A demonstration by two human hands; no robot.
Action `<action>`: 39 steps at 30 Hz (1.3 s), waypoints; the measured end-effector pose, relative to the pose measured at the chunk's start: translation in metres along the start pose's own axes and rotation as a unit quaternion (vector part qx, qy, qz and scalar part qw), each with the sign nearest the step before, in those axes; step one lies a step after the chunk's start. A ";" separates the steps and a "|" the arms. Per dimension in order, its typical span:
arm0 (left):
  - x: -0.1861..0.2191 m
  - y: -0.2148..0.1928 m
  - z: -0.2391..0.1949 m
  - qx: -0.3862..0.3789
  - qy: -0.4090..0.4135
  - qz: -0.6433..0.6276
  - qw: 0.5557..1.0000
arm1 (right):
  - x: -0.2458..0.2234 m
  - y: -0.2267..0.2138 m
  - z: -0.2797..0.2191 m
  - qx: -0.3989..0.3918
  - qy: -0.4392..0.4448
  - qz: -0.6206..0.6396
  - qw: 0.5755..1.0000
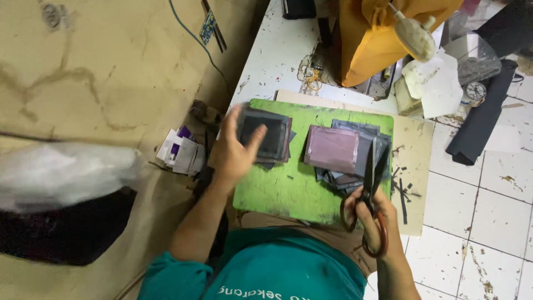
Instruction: Trimming the edges of small square leather pieces using scissors
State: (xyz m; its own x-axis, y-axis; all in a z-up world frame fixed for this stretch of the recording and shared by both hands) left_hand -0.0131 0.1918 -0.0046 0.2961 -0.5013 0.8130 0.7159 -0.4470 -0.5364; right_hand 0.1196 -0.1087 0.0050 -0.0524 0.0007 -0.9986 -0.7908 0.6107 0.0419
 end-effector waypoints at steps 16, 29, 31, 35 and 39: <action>0.072 0.144 -0.033 -0.215 -0.063 -0.442 0.869 | 0.056 -0.014 -0.060 -0.142 0.193 0.236 0.942; 0.049 0.194 0.043 -0.410 0.153 0.216 0.873 | 0.064 -0.068 -0.101 0.061 0.094 0.118 0.987; 0.031 0.206 0.050 -0.395 0.178 0.202 0.879 | 0.052 -0.070 -0.097 0.102 0.080 0.087 0.988; 0.057 0.186 0.046 -0.371 0.242 0.209 0.872 | 0.014 -0.070 -0.078 0.123 0.030 0.030 0.991; 0.162 0.115 0.014 -0.388 0.278 0.077 0.875 | -0.006 -0.082 -0.044 0.187 -0.063 -0.152 0.968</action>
State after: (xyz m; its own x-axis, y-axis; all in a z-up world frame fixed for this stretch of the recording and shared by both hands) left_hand 0.1255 0.0693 0.0687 -0.1562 -0.7868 0.5972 -0.0144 -0.6027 -0.7978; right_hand 0.1582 -0.1934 0.0087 0.2423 -0.1417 -0.9598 -0.4808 0.8417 -0.2456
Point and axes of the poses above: each hand's wrist, its own z-axis towards the middle knuckle, its own y-axis out of the palm, x = y × z, the point moved 6 cm from there along z, towards the middle knuckle, and after that the axes turned 5 degrees about y, right-handed, at the moved point
